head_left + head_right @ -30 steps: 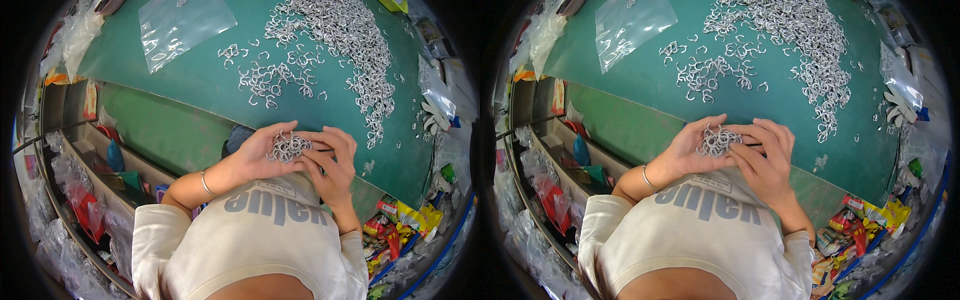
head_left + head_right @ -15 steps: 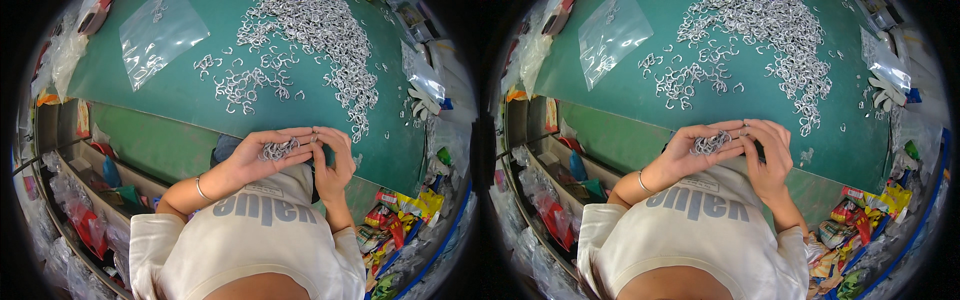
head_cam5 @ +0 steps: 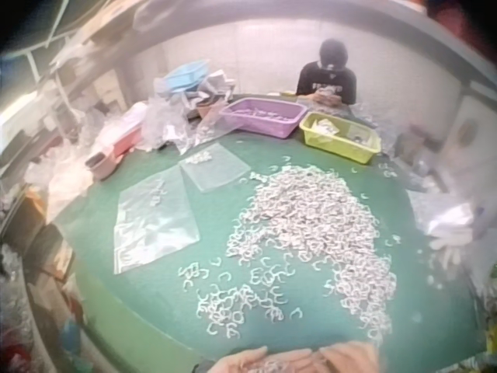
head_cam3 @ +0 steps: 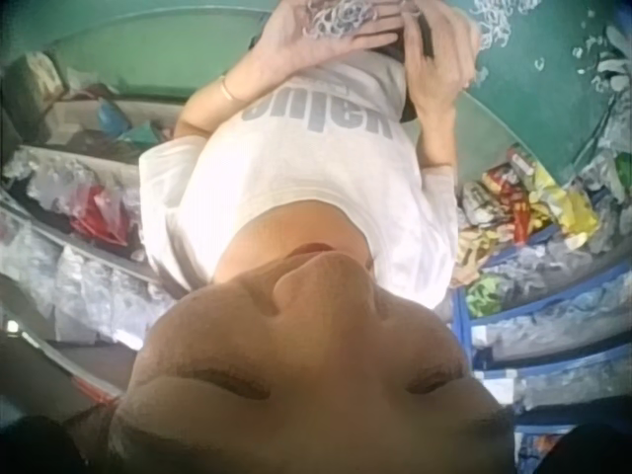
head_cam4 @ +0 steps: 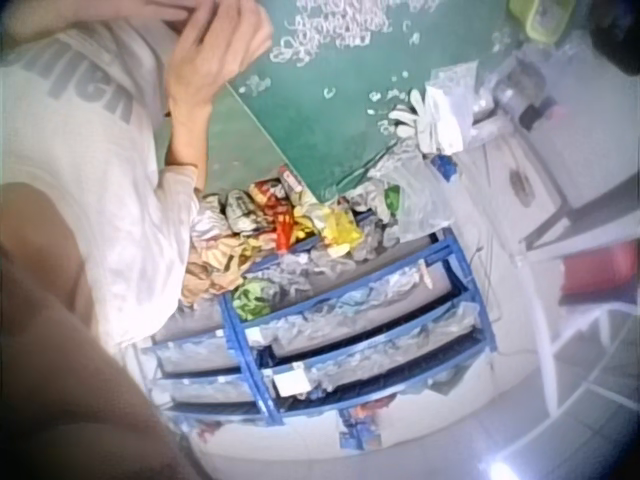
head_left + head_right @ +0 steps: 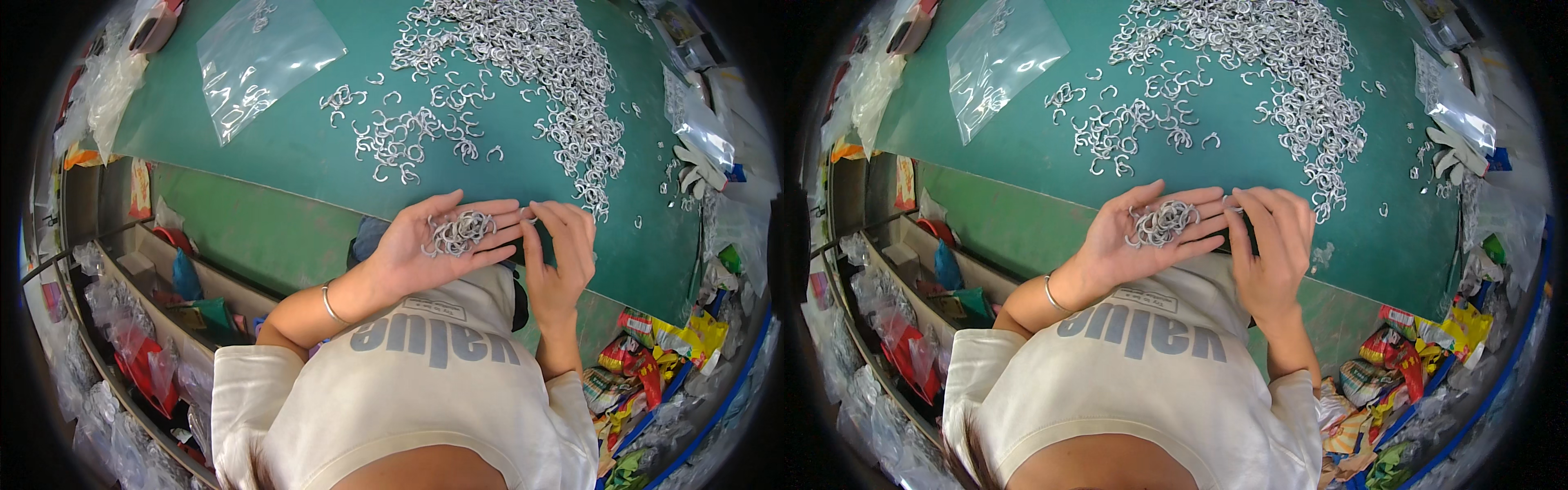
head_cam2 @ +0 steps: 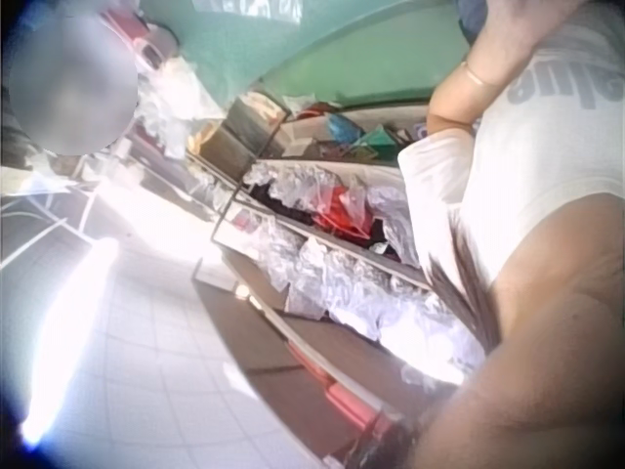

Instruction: The person sorts small metal clips from a pile and places them into plastic bags on a green work surface.

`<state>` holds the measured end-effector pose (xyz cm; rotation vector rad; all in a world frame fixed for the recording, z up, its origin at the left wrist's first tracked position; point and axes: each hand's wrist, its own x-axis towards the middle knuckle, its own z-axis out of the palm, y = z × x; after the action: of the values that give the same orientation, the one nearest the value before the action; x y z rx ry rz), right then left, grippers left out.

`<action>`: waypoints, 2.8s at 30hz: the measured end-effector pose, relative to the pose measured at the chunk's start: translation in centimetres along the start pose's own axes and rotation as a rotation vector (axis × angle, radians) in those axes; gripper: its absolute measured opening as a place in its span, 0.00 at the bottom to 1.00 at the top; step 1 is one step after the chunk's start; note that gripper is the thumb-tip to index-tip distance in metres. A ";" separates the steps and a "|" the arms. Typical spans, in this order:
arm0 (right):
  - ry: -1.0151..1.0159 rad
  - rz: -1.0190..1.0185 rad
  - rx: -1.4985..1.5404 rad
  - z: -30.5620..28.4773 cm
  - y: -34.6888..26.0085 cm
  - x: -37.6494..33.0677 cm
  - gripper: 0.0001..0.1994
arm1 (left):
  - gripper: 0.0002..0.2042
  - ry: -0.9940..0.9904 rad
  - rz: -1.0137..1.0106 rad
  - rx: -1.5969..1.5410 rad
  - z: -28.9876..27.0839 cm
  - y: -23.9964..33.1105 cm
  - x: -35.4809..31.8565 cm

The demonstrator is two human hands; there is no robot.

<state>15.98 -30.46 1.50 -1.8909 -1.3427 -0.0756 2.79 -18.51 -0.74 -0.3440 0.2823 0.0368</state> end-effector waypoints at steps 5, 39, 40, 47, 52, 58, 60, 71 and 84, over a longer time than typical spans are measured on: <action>-0.023 0.028 -0.073 1.1 1.9 0.3 0.11 | 0.27 -0.035 0.078 0.042 -0.2 0.3 0.0; 0.043 1.090 1.307 1.4 1.3 -2.7 0.07 | 0.07 0.327 0.155 0.877 -0.7 -1.0 -0.1; 0.040 1.070 1.307 1.5 1.3 -3.0 0.07 | 0.07 0.338 0.194 0.923 -0.5 -1.2 0.0; -0.051 0.894 1.096 1.8 1.0 -3.4 0.03 | 0.06 0.396 0.293 1.101 -0.1 -1.7 1.1; 0.055 0.655 0.704 1.9 1.2 -2.6 0.06 | 0.03 0.450 0.304 1.142 -0.1 -1.4 1.2; -0.024 0.321 -0.085 2.7 3.6 -1.8 0.10 | 0.03 0.474 0.398 1.140 -0.3 -1.0 1.5; -0.013 0.279 -0.146 2.7 3.5 -1.6 0.09 | 0.03 0.511 0.399 1.153 -0.1 -0.7 1.1; -0.038 0.138 -0.185 2.7 3.7 -1.0 0.06 | 0.05 0.508 0.443 1.165 0.3 -0.4 0.9; 0.001 0.108 -0.045 2.7 4.1 -1.0 0.05 | 0.05 0.489 0.455 1.138 0.2 -0.2 0.9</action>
<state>17.88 -30.03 -3.16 -1.9974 -1.2455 -0.0528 3.72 -18.63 -0.80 0.8635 0.8025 0.2286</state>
